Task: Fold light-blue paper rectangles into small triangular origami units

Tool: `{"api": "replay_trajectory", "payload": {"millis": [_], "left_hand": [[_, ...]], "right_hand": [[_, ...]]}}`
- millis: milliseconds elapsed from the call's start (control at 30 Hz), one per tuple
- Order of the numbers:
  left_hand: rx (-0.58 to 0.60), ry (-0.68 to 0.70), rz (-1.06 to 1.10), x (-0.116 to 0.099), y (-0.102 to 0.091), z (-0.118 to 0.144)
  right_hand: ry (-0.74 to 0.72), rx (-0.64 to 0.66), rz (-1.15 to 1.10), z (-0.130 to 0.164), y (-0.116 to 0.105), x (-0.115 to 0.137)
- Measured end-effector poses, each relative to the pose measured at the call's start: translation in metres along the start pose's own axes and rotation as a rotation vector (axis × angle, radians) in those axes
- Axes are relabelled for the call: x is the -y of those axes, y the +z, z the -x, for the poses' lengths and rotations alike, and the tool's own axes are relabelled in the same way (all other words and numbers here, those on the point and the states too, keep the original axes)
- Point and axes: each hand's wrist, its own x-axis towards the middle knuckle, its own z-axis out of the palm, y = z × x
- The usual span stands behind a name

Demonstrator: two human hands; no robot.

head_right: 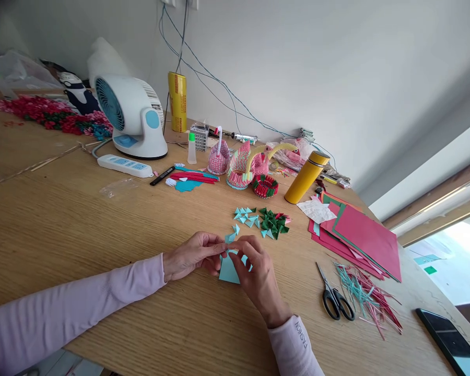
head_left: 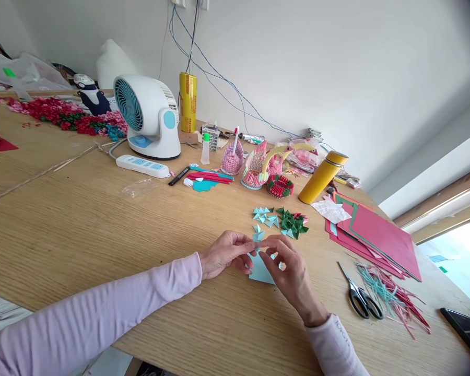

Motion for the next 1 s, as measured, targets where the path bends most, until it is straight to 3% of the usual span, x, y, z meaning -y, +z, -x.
{"api": "replay_trajectory", "payload": {"millis": [400,800,1000], "left_hand": [[0.062,-0.029,-0.030,0.005,-0.004,-0.002],[0.038,0.015,-0.158,-0.001,0.001,0.001],[0.024,0.038,-0.168,0.003,0.001,0.000]], "right_hand": [[-0.124,0.062,0.136,-0.002,-0.009,-0.010],[0.196,0.034,-0.018,0.000,0.002,-0.006],[0.255,-0.013,-0.122,0.001,0.008,-0.009]]}}
